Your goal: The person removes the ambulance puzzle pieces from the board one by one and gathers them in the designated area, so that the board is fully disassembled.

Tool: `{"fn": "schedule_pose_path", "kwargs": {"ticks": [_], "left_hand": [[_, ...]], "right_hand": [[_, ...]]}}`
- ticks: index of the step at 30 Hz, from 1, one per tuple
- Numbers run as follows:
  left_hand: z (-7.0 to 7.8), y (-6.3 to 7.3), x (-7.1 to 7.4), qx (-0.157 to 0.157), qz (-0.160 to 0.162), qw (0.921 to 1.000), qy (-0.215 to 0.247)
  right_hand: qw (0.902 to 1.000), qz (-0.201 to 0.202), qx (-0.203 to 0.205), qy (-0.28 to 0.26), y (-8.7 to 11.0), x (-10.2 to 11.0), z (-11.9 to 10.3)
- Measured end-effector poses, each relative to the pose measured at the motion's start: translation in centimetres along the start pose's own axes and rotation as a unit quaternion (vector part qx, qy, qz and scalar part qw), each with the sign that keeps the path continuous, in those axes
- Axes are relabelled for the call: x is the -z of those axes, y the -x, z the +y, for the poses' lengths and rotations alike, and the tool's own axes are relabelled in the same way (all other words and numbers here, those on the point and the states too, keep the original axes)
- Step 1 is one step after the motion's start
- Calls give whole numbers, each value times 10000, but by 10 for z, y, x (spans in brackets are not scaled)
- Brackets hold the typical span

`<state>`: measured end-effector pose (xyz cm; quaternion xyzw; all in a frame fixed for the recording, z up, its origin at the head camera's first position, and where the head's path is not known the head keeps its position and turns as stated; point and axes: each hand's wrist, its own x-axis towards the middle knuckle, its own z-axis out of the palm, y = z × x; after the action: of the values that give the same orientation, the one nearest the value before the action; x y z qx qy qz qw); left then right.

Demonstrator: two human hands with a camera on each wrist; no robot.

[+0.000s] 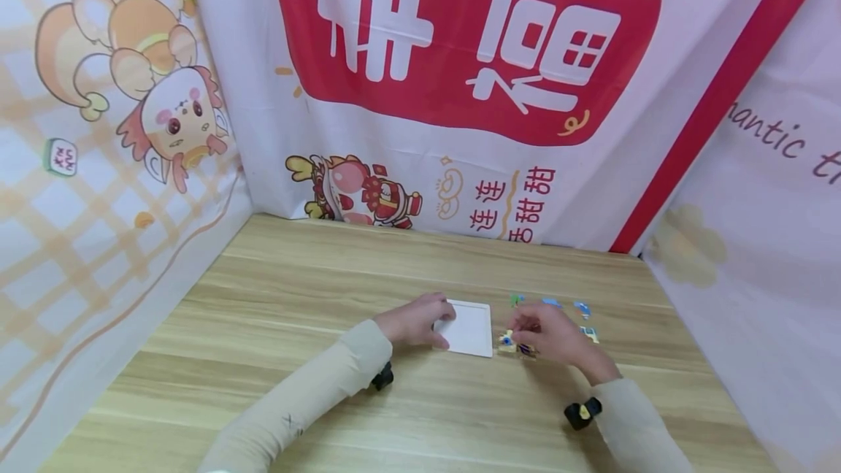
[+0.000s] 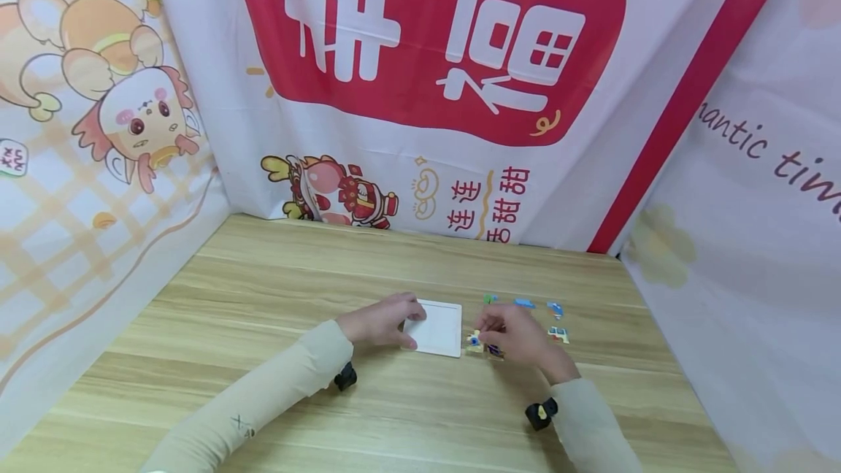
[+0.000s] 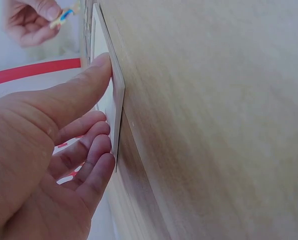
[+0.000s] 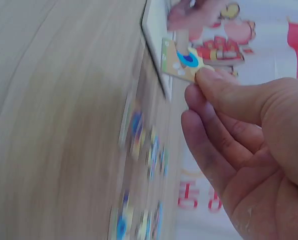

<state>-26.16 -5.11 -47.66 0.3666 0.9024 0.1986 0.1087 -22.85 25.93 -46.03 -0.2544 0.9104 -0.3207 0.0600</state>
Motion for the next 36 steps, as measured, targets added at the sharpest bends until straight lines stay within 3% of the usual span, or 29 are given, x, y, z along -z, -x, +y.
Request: {"fn": "schedule_pose_path", "kwargs": {"ticks": [7,13,18,24,29,36], "left_hand": [[1,0,1,-51,-20,10000,-17],[3,1,1,-9,-70,10000,-13],[3,2,1,-6,-72,10000,-38],[3,3,2,-17,-62,10000,12],[3,3,2,4,-83,10000,49],[2,2,2,51,-63,10000,-25]], "right_hand": [[9992,179,-363,-29,37,26,30],[9982,514,-18,-303,70,49,60],[9965,539,79,-641,88,68,82],[9967,296,-349,-672,97,80,97],[9946,130,-874,-536,97,76,102],[9977,187,-655,17,90,65,102]]}}
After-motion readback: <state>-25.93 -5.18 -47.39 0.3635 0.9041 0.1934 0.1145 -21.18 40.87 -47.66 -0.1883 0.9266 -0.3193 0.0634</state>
